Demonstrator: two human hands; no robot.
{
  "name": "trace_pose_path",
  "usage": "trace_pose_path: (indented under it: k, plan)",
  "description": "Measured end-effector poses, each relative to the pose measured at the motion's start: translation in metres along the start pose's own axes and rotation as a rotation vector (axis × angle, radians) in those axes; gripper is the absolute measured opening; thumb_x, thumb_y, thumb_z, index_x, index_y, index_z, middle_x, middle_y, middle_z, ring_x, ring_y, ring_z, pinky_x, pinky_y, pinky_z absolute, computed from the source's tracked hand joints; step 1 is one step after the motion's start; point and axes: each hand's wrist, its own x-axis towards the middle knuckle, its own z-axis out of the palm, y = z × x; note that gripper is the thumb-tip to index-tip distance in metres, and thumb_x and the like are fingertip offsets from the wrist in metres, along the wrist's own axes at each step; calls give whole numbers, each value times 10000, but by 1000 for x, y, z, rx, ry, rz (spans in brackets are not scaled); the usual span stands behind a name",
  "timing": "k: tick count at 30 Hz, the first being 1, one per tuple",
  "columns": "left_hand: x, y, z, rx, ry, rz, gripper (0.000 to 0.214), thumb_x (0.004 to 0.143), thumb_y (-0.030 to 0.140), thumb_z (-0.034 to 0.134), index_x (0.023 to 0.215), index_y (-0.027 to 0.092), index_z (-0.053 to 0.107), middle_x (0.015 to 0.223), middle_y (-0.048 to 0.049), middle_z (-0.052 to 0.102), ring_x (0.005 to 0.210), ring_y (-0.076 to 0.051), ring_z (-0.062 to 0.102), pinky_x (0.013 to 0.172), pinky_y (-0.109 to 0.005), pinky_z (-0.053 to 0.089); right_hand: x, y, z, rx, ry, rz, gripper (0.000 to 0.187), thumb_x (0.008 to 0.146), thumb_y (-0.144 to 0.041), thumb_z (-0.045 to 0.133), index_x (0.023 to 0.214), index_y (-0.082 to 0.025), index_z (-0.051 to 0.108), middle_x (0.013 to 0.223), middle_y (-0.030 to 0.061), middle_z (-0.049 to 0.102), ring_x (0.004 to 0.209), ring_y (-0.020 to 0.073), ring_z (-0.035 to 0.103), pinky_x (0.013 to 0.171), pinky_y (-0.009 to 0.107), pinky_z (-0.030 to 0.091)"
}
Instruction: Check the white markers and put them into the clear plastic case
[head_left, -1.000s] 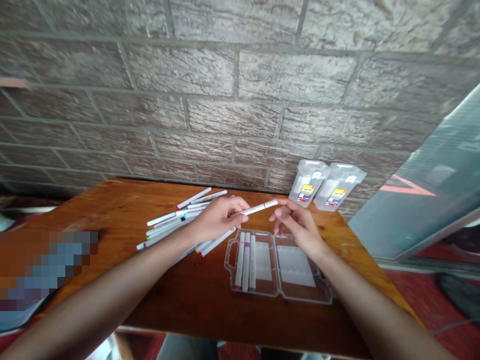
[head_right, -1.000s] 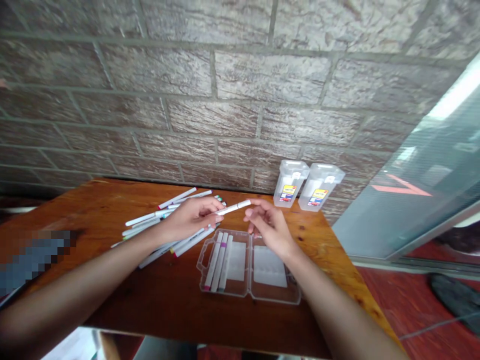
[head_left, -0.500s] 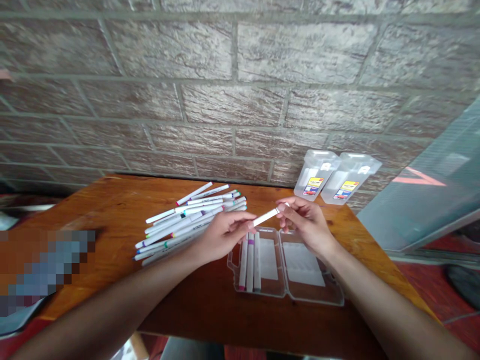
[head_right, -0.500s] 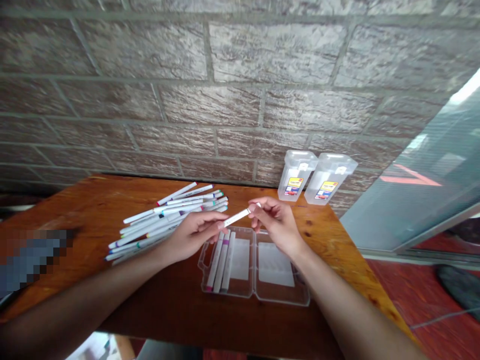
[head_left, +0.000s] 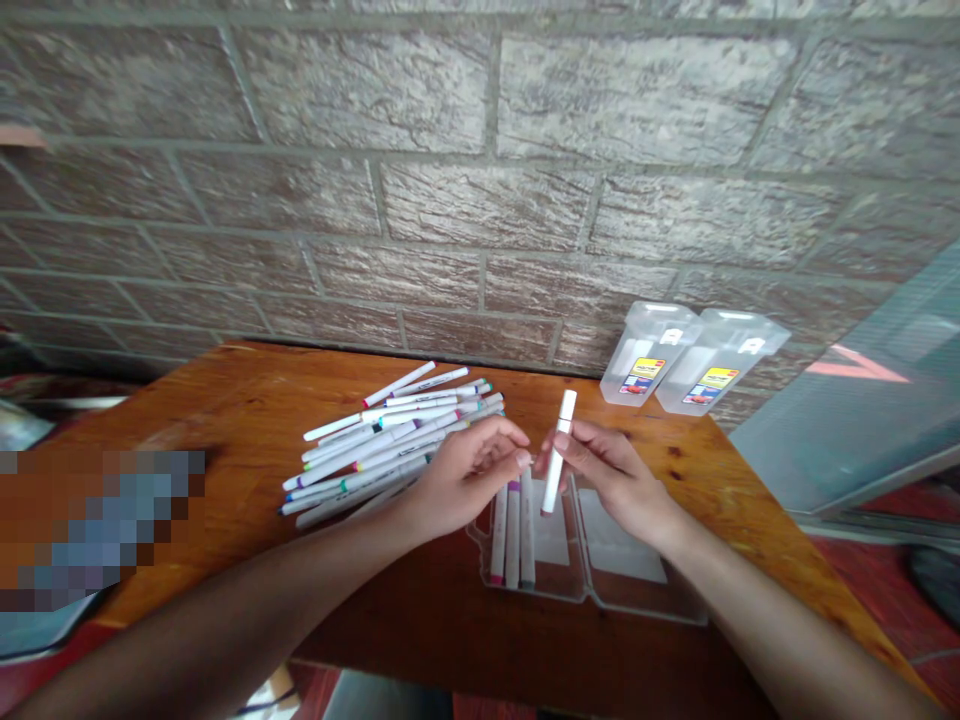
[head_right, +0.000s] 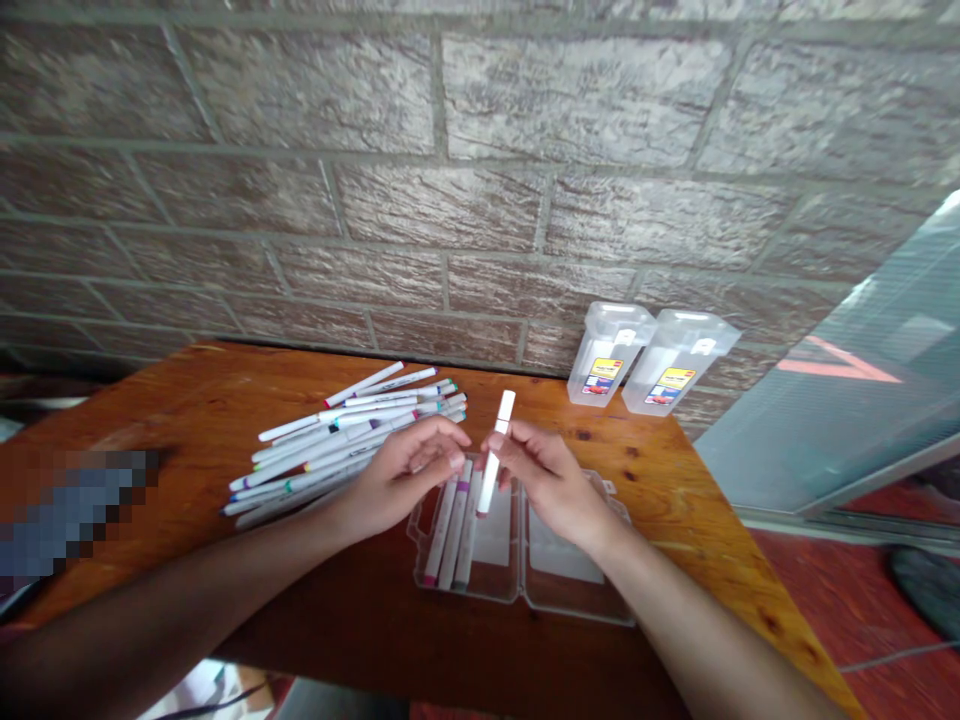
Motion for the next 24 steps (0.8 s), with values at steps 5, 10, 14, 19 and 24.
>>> trace_pose_path:
  k: [5,10,14,19,24]
  plan:
    - [4,6,-5,-153,-17,32,349,963,402,668,1209,157,630,766,5,638,609,-95,552,560,-212,436,-6,-5,0,-167,-168,-2,434,1038,-565,501,882,-192,658,636,-16,570,580,127,507,569,256,435]
    - [4,7,-4,-241,-32,40,322,940,361,709,1175,141,699,844,-45,719,604,-87,579,551,-207,463,-6,-3,-3,-214,-193,-46,438,1047,-546,493,833,-189,630,626,-34,487,571,118,479,547,247,391]
    - [4,9,-6,-286,-42,38,288,920,334,739,1145,154,741,863,-57,753,601,-89,604,571,-218,487,-4,-3,-7,-226,-174,-75,462,1031,-548,526,770,-181,630,597,-45,437,537,101,411,502,240,325]
    - [4,8,-10,-366,-85,0,326,908,372,754,1164,172,774,872,-80,771,606,-106,613,603,-255,501,1,-3,-13,-110,-67,-35,397,919,-536,709,775,-166,716,549,-35,521,471,84,402,437,225,285]
    - [5,8,-11,-544,-152,-49,290,887,364,783,1123,197,807,884,-105,795,634,-121,620,644,-281,495,3,-1,-19,94,33,61,344,751,-470,885,796,-164,735,530,-4,640,376,62,395,367,200,247]
